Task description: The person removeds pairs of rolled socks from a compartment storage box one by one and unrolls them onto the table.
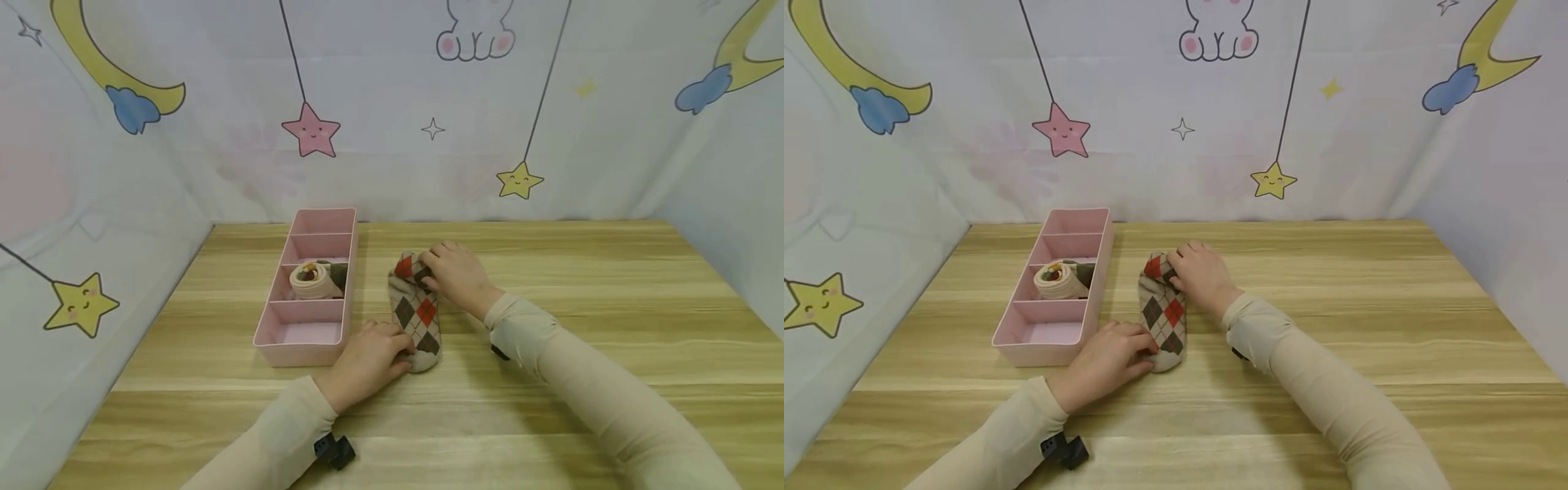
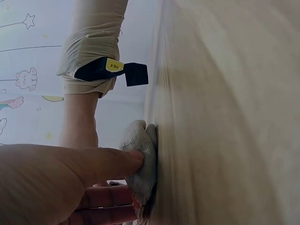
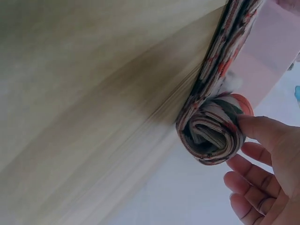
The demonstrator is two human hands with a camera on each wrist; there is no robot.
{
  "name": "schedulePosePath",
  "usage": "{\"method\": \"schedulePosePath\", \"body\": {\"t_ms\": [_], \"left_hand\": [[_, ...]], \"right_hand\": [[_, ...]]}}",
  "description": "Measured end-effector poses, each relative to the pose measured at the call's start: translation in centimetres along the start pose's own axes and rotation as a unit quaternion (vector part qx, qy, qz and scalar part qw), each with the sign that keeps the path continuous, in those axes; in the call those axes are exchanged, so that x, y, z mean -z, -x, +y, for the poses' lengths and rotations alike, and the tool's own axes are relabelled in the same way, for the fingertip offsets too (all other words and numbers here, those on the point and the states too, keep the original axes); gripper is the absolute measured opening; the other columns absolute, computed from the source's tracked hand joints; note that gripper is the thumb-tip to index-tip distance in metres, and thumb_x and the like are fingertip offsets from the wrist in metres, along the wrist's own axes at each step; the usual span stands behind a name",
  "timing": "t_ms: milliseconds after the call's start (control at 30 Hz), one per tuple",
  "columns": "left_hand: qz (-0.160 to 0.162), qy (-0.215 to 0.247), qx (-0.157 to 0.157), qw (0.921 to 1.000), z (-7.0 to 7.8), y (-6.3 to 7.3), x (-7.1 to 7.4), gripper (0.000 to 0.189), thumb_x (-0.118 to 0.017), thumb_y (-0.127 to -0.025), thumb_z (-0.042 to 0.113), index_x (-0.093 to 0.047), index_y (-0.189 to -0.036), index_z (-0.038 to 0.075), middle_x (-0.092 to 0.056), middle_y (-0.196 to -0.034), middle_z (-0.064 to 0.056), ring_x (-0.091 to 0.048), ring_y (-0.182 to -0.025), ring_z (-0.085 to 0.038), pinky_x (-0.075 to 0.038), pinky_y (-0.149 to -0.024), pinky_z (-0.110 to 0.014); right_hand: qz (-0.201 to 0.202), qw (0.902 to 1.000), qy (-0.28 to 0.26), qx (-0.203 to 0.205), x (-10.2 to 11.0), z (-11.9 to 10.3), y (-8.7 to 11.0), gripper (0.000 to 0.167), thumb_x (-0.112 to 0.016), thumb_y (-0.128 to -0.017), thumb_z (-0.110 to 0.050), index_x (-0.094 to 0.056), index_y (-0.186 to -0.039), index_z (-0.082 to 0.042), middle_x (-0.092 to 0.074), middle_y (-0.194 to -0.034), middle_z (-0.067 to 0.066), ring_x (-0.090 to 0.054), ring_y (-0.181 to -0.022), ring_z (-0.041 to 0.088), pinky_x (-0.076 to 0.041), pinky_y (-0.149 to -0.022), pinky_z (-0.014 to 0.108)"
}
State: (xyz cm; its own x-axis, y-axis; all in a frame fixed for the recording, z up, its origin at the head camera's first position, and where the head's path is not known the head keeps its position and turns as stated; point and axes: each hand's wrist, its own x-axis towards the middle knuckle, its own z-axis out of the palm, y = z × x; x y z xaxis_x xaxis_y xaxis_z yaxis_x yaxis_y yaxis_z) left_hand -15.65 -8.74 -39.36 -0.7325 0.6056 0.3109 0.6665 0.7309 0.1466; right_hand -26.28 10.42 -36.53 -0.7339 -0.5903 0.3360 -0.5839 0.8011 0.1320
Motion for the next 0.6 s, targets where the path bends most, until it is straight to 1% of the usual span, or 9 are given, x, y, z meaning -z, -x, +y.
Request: {"method": "schedulePosePath", "body": {"t_ms": [100, 233, 400, 600], "left_hand": [[0.001, -0.005, 0.001, 1.0, 0.1, 0.0, -0.1, 0.014, -0.079, -0.077, 0.029, -0.069, -0.085, 0.021, -0.066, -0.086, 0.007, -0.062, -0.081, -0.013, -0.044, -0.069, -0.028], [0.005, -0.007, 0.001, 1.0, 0.1, 0.2, -0.1, 0.015, -0.079, -0.077, 0.029, -0.069, -0.084, 0.022, -0.065, -0.086, 0.007, -0.061, -0.08, -0.013, -0.043, -0.067, -0.028], [0.007, -0.007, -0.002, 1.0, 0.0, 0.2, -0.1, 0.015, -0.079, -0.077, 0.029, -0.069, -0.084, 0.021, -0.065, -0.086, 0.007, -0.061, -0.081, -0.013, -0.043, -0.069, -0.028], [0.003, -0.005, -0.004, 1.0, 0.0, 0.2, -0.1, 0.015, -0.079, -0.077, 0.029, -0.069, -0.085, 0.021, -0.066, -0.087, 0.007, -0.062, -0.084, -0.012, -0.044, -0.071, -0.028]], "right_hand": [[-0.002, 1.0, -0.006, -0.003, -0.1, 0.2, -0.2, 0.033, -0.07, -0.087, -0.027, -0.065, -0.114, -0.008, -0.065, -0.107, 0.009, -0.059, -0.105, 0.026, -0.048, -0.094, 0.039], [-0.017, 0.9996, -0.017, -0.015, -0.4, 0.4, -0.5, 0.03, -0.069, -0.089, -0.025, -0.065, -0.114, -0.009, -0.066, -0.11, 0.009, -0.059, -0.106, 0.026, -0.048, -0.095, 0.04], [-0.03, 0.9986, -0.034, -0.029, -0.8, 1.0, -0.8, 0.028, -0.069, -0.089, -0.023, -0.067, -0.113, -0.009, -0.066, -0.111, 0.01, -0.06, -0.107, 0.027, -0.048, -0.096, 0.042], [-0.048, 0.9964, -0.054, -0.045, -1.5, 1.6, -1.2, 0.024, -0.067, -0.09, -0.023, -0.068, -0.11, -0.01, -0.068, -0.111, 0.008, -0.061, -0.104, 0.026, -0.048, -0.095, 0.042]]}}
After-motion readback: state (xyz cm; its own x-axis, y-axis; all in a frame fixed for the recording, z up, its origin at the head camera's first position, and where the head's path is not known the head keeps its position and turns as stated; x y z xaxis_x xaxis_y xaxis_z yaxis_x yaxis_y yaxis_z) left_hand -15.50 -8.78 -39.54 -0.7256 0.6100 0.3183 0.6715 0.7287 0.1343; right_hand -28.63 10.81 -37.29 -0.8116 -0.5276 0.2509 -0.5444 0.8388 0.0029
